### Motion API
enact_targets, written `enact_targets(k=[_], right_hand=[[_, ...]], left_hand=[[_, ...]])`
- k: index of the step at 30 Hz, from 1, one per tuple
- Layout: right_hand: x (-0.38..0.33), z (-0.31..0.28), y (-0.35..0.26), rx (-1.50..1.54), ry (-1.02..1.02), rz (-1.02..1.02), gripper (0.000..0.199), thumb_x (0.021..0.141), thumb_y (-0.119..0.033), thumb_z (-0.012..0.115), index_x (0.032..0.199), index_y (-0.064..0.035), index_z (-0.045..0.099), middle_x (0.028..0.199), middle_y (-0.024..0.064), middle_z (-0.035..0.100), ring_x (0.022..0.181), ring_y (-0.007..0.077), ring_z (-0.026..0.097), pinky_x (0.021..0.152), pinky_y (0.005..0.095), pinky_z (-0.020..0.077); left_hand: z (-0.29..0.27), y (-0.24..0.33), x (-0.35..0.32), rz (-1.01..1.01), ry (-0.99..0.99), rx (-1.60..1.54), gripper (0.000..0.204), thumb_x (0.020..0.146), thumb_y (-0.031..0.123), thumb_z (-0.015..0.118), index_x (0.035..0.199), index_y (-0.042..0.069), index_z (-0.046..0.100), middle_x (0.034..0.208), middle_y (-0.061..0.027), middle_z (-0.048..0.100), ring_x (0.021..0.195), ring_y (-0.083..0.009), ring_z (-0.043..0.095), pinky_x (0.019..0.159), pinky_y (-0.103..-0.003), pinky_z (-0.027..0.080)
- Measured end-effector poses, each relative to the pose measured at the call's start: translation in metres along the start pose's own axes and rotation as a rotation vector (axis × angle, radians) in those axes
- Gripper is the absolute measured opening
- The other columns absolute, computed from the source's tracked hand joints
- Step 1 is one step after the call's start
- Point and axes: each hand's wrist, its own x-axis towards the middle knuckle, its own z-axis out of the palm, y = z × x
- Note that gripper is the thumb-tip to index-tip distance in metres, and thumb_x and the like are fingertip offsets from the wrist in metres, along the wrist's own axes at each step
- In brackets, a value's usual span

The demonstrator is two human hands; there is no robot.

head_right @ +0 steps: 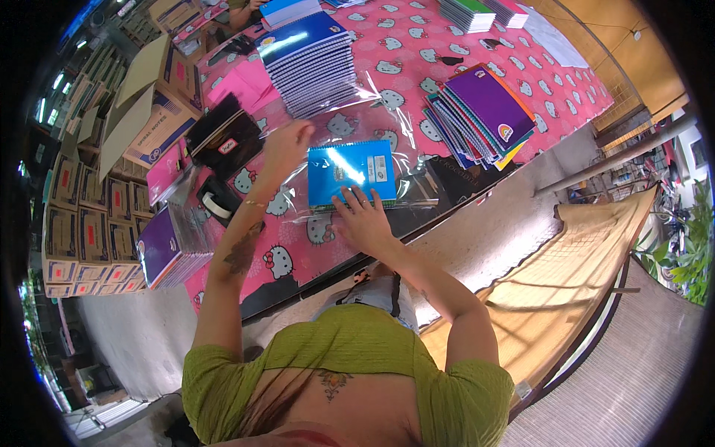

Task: The person picks up notebooks from the table, places them into plastic sleeves, and seals the sleeves with adhesive tape using a tape dispenser.

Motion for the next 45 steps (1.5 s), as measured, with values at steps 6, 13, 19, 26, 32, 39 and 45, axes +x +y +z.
enact_targets(k=[6,13,19,26,32,39,45], right_hand=[[0.004,-0.004,0.002,0.020,0.011,-0.011,0.057,0.087,-0.039,0.066,0.137,-0.0153,0.053,0.145,0.0113,0.048,0.136,0.0303,0.043,0.109,0.0560,0.0318],[0.005,-0.010,0.007,0.090,0.008,0.006,0.053,0.090,-0.038,0.064,0.137,-0.0164,0.053,0.144,0.0099,0.048,0.133,0.0280,0.045,0.107,0.0545,0.0328],[0.006,-0.010,0.002,0.117,0.008,0.012,0.054,0.088,-0.037,0.066,0.136,-0.0162,0.054,0.145,0.0095,0.047,0.134,0.0291,0.044,0.108,0.0559,0.0311],[0.010,-0.002,-0.005,0.100,0.008,0.045,0.060,0.084,-0.039,0.069,0.137,-0.0157,0.054,0.143,0.0120,0.048,0.135,0.0329,0.042,0.109,0.0598,0.0289],[0.011,0.010,-0.013,0.051,0.018,0.107,0.064,0.084,-0.044,0.068,0.139,-0.0152,0.052,0.145,0.0132,0.044,0.138,0.0344,0.037,0.110,0.0683,0.0202],[0.009,0.026,-0.004,0.007,0.057,0.054,0.062,0.085,-0.042,0.067,0.138,-0.0125,0.054,0.153,0.0165,0.038,0.140,0.0367,0.036,0.110,0.0723,0.0142],[0.039,0.016,0.090,0.539,0.348,0.442,0.030,0.084,-0.013,0.064,0.112,-0.0030,0.062,0.126,0.0186,0.061,0.110,0.0329,0.063,0.090,0.0492,0.0468]], left_hand=[[0.116,-0.026,0.045,0.069,-0.300,0.045,0.015,0.087,0.014,0.060,0.094,0.003,0.068,0.095,-0.0181,0.067,0.090,-0.0391,0.063,0.080,-0.048,0.051],[0.130,-0.058,0.058,0.278,-0.391,0.257,0.017,0.078,0.010,0.066,0.095,0.007,0.066,0.101,-0.0159,0.063,0.100,-0.0353,0.061,0.090,-0.049,0.047],[0.075,-0.023,0.077,0.192,-0.486,0.184,0.036,0.077,0.016,0.073,0.110,0.009,0.060,0.099,-0.0120,0.069,0.093,-0.0340,0.066,0.090,-0.050,0.047],[0.035,0.010,0.039,0.101,-0.530,0.023,0.025,0.080,0.019,0.073,0.101,0.007,0.066,0.101,-0.0121,0.070,0.092,-0.0358,0.066,0.080,-0.047,0.051],[0.042,0.035,-0.039,0.152,-0.284,-0.062,0.014,0.087,0.008,0.060,0.098,0.004,0.066,0.088,-0.0157,0.068,0.082,-0.0366,0.066,0.071,-0.047,0.052],[0.070,0.048,-0.090,0.130,-0.010,-0.078,0.012,0.086,0.006,0.060,0.096,0.003,0.065,0.087,-0.0156,0.069,0.077,-0.0352,0.068,0.064,-0.045,0.052],[0.059,0.046,-0.089,-0.054,-0.216,-0.091,0.009,0.090,0.008,0.061,0.098,0.008,0.065,0.084,-0.0153,0.069,0.073,-0.0343,0.068,0.060,-0.045,0.053]])
